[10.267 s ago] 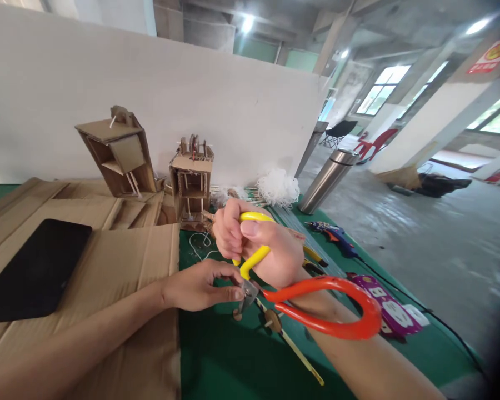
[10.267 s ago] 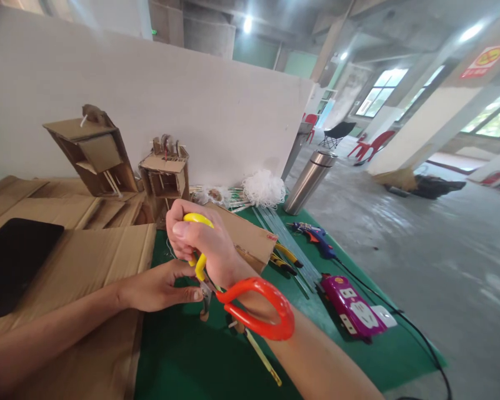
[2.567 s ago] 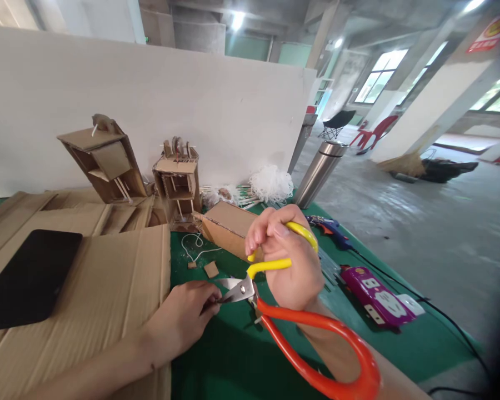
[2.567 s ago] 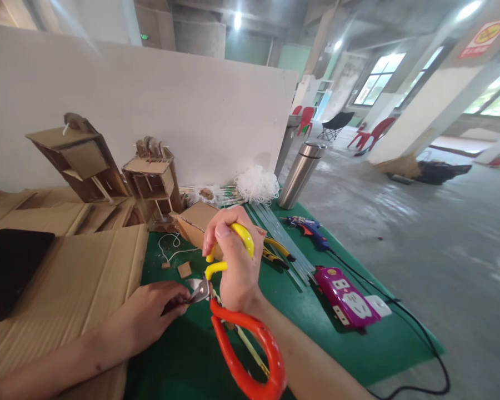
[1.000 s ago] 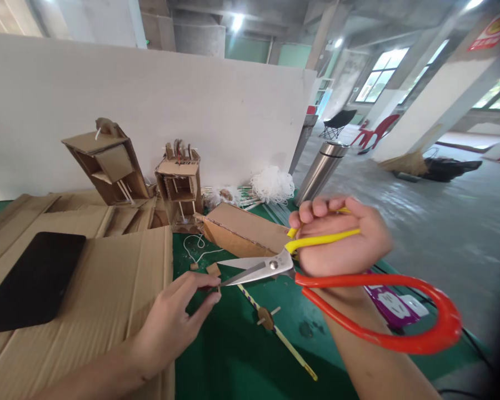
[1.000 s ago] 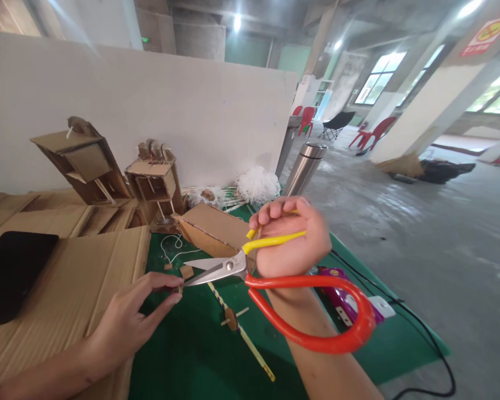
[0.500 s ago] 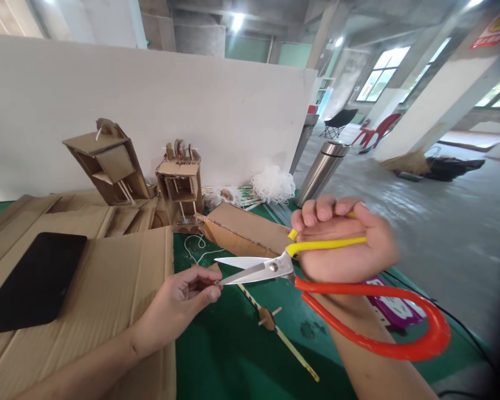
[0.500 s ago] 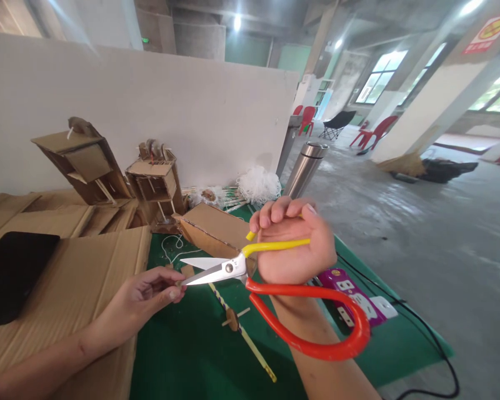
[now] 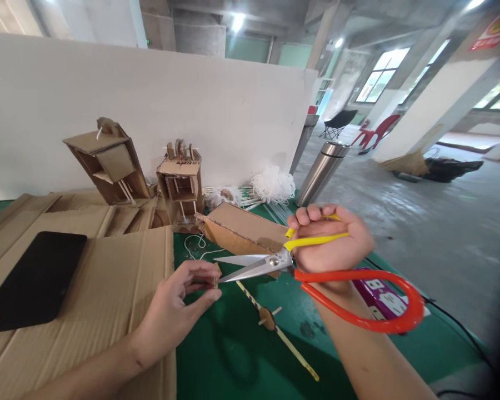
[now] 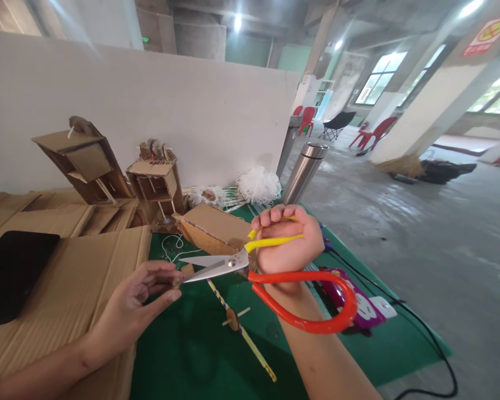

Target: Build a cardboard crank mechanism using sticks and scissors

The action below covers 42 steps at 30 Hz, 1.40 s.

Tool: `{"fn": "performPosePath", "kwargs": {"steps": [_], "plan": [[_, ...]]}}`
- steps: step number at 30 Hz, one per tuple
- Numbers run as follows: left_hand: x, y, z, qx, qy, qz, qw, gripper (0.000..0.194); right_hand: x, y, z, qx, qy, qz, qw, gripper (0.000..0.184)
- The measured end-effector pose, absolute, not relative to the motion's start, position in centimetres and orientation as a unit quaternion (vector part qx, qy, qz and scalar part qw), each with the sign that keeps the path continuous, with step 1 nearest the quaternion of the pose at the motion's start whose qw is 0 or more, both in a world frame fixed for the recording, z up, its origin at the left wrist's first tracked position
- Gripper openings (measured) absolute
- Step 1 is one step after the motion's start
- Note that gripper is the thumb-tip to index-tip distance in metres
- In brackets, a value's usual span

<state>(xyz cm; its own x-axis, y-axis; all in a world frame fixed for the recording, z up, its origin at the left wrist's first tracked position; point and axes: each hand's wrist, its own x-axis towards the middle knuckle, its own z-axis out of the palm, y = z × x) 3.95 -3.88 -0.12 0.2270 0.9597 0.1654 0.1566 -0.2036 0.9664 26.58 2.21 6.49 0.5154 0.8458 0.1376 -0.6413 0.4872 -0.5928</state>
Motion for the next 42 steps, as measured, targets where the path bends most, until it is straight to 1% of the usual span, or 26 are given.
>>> {"fn": "performPosePath", "kwargs": {"steps": [2, 5, 8, 13, 19, 25, 31, 37, 42], "plan": [[3.9, -3.8, 0.1, 0.611, 0.416, 0.444, 0.506, 0.024, 26.7, 2.3, 6.4, -0.241, -0.217, 0.445, 0.834, 0.012], [3.7, -3.8, 0.3, 0.593, 0.375, 0.420, 0.576, 0.024, 26.9, 2.4, 6.3, -0.242, -0.217, 0.445, 0.835, 0.012], [3.5, -3.8, 0.2, 0.574, 0.350, 0.425, 0.606, 0.023, 27.0, 2.5, 6.2, -0.246, -0.203, 0.445, 0.837, 0.012], [3.7, -3.4, 0.3, 0.566, 0.350, 0.432, 0.609, 0.023, 26.8, 2.4, 6.5, -0.253, -0.175, 0.456, 0.835, 0.010], [3.7, -3.2, -0.1, 0.567, 0.362, 0.425, 0.606, 0.023, 27.0, 2.5, 6.4, -0.249, -0.158, 0.476, 0.829, 0.011], [3.8, -3.0, 0.0, 0.559, 0.373, 0.431, 0.603, 0.026, 27.1, 2.7, 5.7, -0.238, -0.195, 0.469, 0.828, 0.012], [3.7, -2.8, 0.2, 0.519, 0.402, 0.423, 0.624, 0.031, 26.8, 2.2, 6.4, -0.202, -0.228, 0.447, 0.841, 0.011], [3.6, -2.7, -0.3, 0.535, 0.405, 0.413, 0.616, 0.026, 26.9, 1.9, 6.7, -0.192, -0.252, 0.454, 0.833, 0.013], [3.5, -2.7, -0.5, 0.554, 0.406, 0.411, 0.600, 0.020, 26.7, 1.9, 6.6, -0.204, -0.258, 0.438, 0.837, 0.009]]}}
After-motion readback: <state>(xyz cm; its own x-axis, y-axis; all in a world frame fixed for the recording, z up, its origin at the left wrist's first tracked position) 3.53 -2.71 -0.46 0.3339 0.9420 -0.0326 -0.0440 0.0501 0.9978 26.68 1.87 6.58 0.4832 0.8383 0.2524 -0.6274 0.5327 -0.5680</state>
